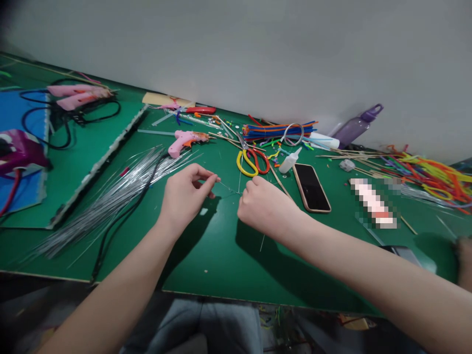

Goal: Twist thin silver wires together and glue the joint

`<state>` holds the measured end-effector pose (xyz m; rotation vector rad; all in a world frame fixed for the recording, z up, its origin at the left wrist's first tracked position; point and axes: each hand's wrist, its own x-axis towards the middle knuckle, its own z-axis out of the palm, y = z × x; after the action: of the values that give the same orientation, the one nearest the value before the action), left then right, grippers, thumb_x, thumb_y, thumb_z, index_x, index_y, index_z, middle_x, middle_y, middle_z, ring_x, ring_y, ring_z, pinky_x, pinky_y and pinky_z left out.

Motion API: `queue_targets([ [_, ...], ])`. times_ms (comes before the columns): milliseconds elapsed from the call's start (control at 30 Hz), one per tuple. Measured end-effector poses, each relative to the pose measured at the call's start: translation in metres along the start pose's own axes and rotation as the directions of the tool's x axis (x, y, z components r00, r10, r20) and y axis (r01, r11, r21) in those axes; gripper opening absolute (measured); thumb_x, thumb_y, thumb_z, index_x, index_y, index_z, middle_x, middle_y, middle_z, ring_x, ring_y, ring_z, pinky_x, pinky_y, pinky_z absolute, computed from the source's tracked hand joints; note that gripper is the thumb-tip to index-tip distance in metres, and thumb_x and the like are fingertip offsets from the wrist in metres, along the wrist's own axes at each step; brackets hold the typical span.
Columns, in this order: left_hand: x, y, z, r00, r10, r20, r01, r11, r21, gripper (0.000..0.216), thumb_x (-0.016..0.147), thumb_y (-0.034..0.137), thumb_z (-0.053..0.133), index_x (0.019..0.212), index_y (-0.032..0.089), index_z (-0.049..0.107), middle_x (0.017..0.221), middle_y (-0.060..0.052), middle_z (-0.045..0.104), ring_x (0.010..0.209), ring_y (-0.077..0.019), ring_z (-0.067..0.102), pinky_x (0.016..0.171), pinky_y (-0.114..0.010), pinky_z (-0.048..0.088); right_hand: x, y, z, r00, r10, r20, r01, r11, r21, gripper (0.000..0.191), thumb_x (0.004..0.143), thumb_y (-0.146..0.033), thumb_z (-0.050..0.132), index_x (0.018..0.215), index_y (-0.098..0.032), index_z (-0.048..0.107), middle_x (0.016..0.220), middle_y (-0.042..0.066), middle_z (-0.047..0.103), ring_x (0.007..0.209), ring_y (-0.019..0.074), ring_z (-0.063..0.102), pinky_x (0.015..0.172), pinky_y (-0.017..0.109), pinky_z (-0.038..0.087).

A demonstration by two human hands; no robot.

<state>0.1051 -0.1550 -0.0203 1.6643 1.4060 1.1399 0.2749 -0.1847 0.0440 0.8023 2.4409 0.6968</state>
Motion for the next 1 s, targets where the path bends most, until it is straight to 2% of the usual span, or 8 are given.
queue_targets([
  [1000,0.0007,-0.0013,-0.0004,1.0,0.016,-0.002,-0.016,1.0,0.022,0.014,0.084,0.033,0.058,0.08,0.021,0.06,0.083,0.0,0.073,0.052,-0.0112,0.064,0.055,-0.025,0.044,-0.0007,-0.0031,0.0019,0.999,-0.033,-0.021,0.033,0.999,-0.035,0.015,0.076,-0.004,0.06,0.065,-0.015,0.06,0.06,0.005,0.061,0.06,0.0175,0.054,0.057,0.031,0.021],
])
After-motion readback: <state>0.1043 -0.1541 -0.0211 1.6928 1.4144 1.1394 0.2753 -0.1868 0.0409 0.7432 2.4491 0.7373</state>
